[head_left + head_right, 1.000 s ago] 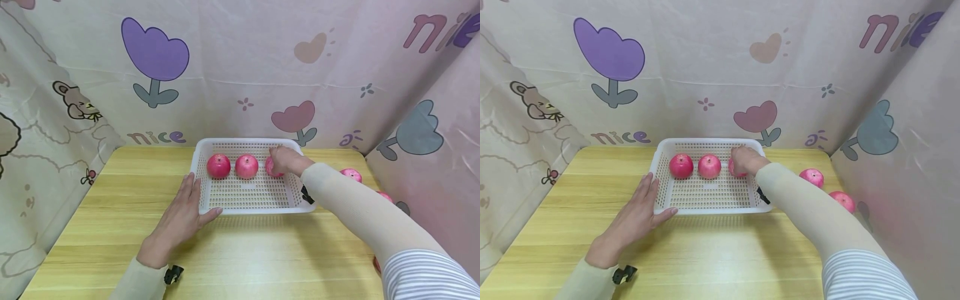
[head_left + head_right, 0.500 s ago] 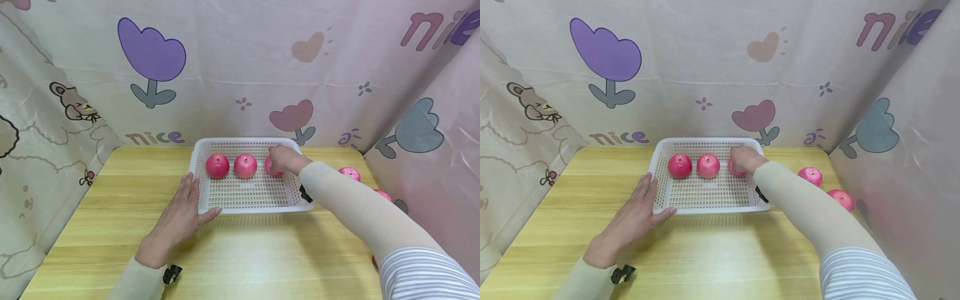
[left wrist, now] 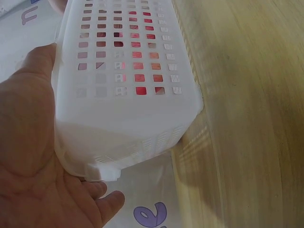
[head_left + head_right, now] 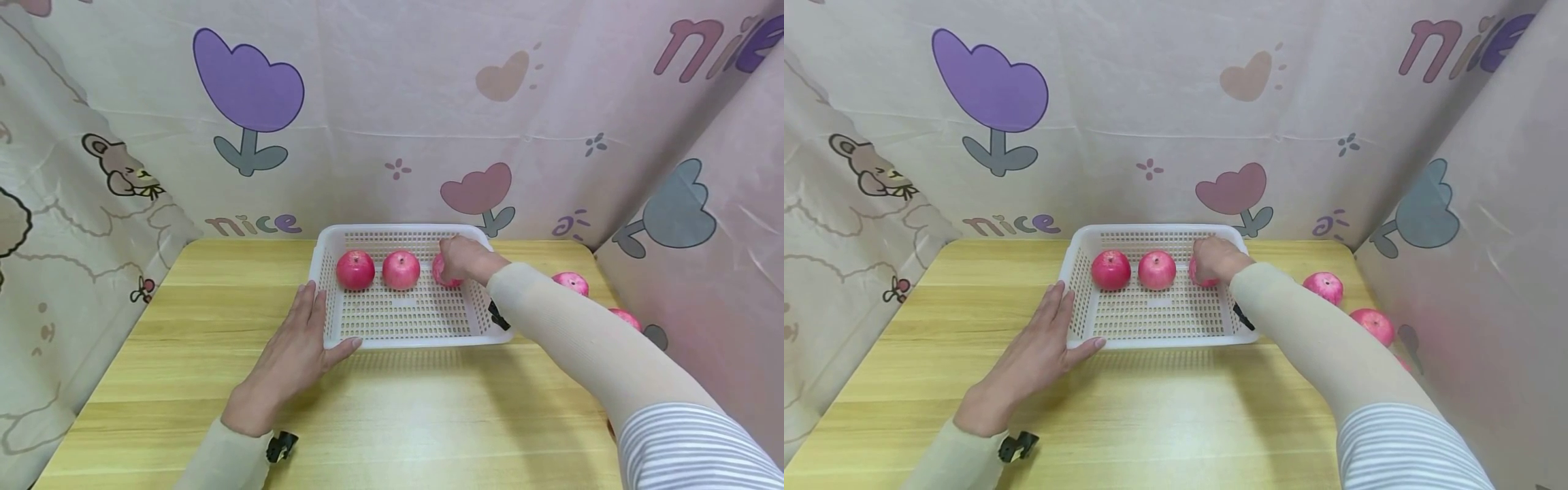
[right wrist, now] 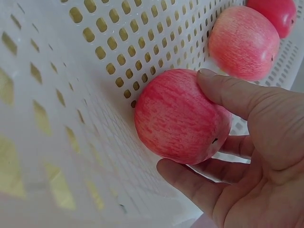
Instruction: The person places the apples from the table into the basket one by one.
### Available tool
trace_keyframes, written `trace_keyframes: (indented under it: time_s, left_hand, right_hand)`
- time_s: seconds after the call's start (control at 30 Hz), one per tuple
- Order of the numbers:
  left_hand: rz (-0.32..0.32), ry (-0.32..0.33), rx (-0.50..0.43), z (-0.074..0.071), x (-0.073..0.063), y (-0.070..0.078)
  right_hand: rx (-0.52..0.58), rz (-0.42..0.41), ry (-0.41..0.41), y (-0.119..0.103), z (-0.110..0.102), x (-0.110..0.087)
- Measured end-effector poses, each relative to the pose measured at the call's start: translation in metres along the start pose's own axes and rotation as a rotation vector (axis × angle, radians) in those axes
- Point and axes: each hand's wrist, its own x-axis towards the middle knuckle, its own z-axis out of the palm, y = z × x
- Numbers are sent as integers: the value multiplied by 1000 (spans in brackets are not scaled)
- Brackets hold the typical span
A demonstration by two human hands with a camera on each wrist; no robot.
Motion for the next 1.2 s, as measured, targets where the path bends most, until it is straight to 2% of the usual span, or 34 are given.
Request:
trace_keyframes:
  time_s: [0.73,1.07,1.2]
  left_hand:
    - [-6,1,2,0,0,1]
    - [-13,0,-6,1,0,0]
    - [-13,-2,-7,1,0,0]
  right_hand:
    - [26,20,-3,1,-1,-4]
    - [-43,-32,17,-1,-6,-5]
    - [-72,-84,45,-7,-10,-6]
